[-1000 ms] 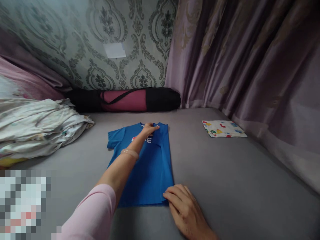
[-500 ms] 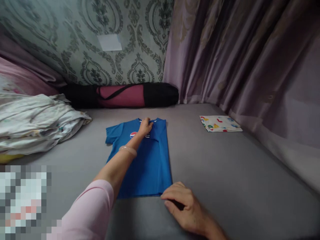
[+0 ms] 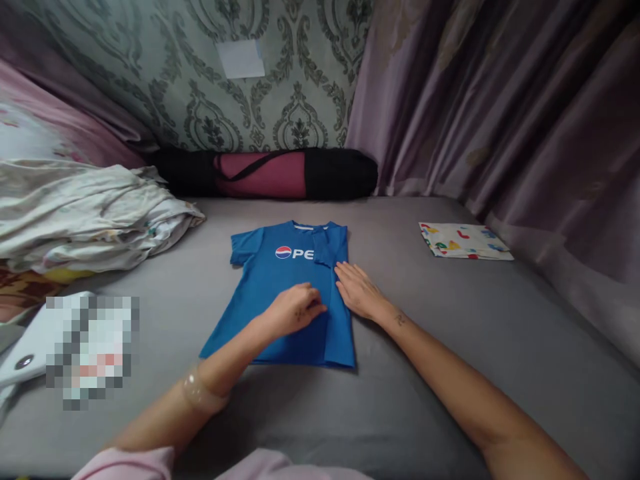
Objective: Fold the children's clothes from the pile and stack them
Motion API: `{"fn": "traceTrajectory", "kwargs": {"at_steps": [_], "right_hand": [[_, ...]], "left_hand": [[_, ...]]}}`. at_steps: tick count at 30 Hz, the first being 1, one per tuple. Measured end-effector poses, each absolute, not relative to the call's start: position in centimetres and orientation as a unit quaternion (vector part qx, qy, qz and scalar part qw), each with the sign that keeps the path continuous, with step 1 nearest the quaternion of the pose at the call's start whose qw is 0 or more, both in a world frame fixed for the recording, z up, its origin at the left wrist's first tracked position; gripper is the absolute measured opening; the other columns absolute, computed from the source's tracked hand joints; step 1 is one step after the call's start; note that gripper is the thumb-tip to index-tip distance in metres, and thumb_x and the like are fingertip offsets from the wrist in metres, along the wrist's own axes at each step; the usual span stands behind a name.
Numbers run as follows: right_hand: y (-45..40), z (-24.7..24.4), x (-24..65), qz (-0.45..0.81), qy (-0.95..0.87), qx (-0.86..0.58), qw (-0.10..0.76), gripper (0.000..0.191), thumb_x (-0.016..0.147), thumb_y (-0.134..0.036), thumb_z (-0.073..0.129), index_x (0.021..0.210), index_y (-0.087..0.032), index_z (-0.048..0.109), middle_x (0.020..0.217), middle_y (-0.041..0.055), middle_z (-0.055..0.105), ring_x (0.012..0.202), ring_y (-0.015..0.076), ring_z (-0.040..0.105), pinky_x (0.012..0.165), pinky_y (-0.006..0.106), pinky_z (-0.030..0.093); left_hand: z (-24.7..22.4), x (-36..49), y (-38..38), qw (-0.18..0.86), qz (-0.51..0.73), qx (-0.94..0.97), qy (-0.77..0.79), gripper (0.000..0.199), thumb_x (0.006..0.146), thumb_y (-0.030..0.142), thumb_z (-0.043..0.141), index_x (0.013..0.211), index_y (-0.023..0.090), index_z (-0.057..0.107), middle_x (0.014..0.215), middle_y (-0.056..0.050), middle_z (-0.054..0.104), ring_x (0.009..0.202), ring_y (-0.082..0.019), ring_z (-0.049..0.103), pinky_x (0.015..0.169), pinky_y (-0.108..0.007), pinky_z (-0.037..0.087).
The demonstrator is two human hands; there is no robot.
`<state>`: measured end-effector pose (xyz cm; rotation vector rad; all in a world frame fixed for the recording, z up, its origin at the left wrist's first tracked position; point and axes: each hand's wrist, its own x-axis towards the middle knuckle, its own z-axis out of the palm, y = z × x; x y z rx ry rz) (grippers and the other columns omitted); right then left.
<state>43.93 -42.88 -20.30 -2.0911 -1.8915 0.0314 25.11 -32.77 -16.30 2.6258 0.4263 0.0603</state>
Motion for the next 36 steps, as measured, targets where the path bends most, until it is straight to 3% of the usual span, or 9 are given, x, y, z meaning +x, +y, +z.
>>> {"fn": "traceTrajectory", "kwargs": {"at_steps": [5, 12, 16, 24, 28, 36], "right_hand": [[-42.5, -21.8, 43.6, 0.01, -0.647, -0.749, 0.14, 0.055, 0.097, -0.028, 0.024, 0.144, -0.004, 0.038, 0.151, 0.0144, 0.035, 0.141, 0.0234, 0.028, 0.117, 0.042, 0.022], [-42.8, -21.8, 43.8, 0.017, -0.656, -0.743, 0.131, 0.056, 0.097, -0.032, 0.024, 0.146, -0.006, 0.034, 0.153, 0.0115, 0.03, 0.143, 0.0218, 0.024, 0.118, 0.041, 0.019], [-43.0, -21.8, 44.1, 0.026, -0.674, -0.73, 0.114, 0.059, 0.097, -0.036, 0.023, 0.147, -0.006, 0.031, 0.154, 0.0126, 0.027, 0.144, 0.0226, 0.021, 0.118, 0.042, 0.018], [-43.1, -20.4, 44.1, 0.077, -0.682, -0.722, 0.089, 0.064, 0.096, -0.041, 0.029, 0.149, -0.007, 0.027, 0.156, 0.015, 0.021, 0.145, 0.0257, 0.016, 0.118, 0.047, 0.018], [-43.4, -20.2, 41.3, 0.071, -0.649, -0.751, 0.1, 0.062, 0.096, -0.035, 0.031, 0.148, -0.002, 0.028, 0.155, 0.0184, 0.021, 0.144, 0.0276, 0.015, 0.117, 0.048, 0.019], [-47.6, -19.9, 36.8, 0.078, -0.649, -0.744, 0.135, 0.062, 0.097, -0.041, 0.031, 0.148, -0.004, 0.029, 0.155, 0.0178, 0.02, 0.144, 0.028, 0.015, 0.116, 0.051, 0.022]], "left_hand": [[-16.7, 21.7, -38.0, 0.314, 0.057, 0.917, 0.241, 0.033, 0.086, 0.05, 0.058, 0.078, 0.019, 0.065, 0.087, -0.006, 0.056, 0.084, -0.019, 0.055, 0.072, -0.028, 0.043], [-17.7, 21.8, -40.6, 0.332, 0.101, 0.887, 0.306, 0.019, 0.082, 0.034, 0.066, 0.073, 0.018, 0.065, 0.091, -0.006, 0.053, 0.09, -0.021, 0.05, 0.081, -0.035, 0.04], [-17.8, 21.5, -40.6, 0.343, 0.108, 0.883, 0.301, 0.015, 0.083, 0.027, 0.06, 0.071, 0.018, 0.062, 0.091, -0.006, 0.053, 0.089, -0.02, 0.049, 0.082, -0.035, 0.04], [-16.9, 20.7, -40.7, 0.379, 0.095, 0.872, 0.297, 0.016, 0.077, 0.031, 0.067, 0.078, 0.019, 0.056, 0.094, -0.005, 0.052, 0.089, -0.021, 0.048, 0.079, -0.034, 0.04], [-16.8, 20.5, -40.2, 0.414, 0.14, 0.846, 0.307, 0.023, 0.084, 0.04, 0.058, 0.077, 0.02, 0.051, 0.084, -0.002, 0.052, 0.083, -0.018, 0.05, 0.076, -0.031, 0.042], [-17.6, 20.2, -39.6, 0.408, 0.192, 0.833, 0.321, 0.019, 0.089, 0.037, 0.049, 0.083, 0.019, 0.055, 0.083, -0.003, 0.058, 0.077, -0.016, 0.053, 0.069, -0.028, 0.043]]}}
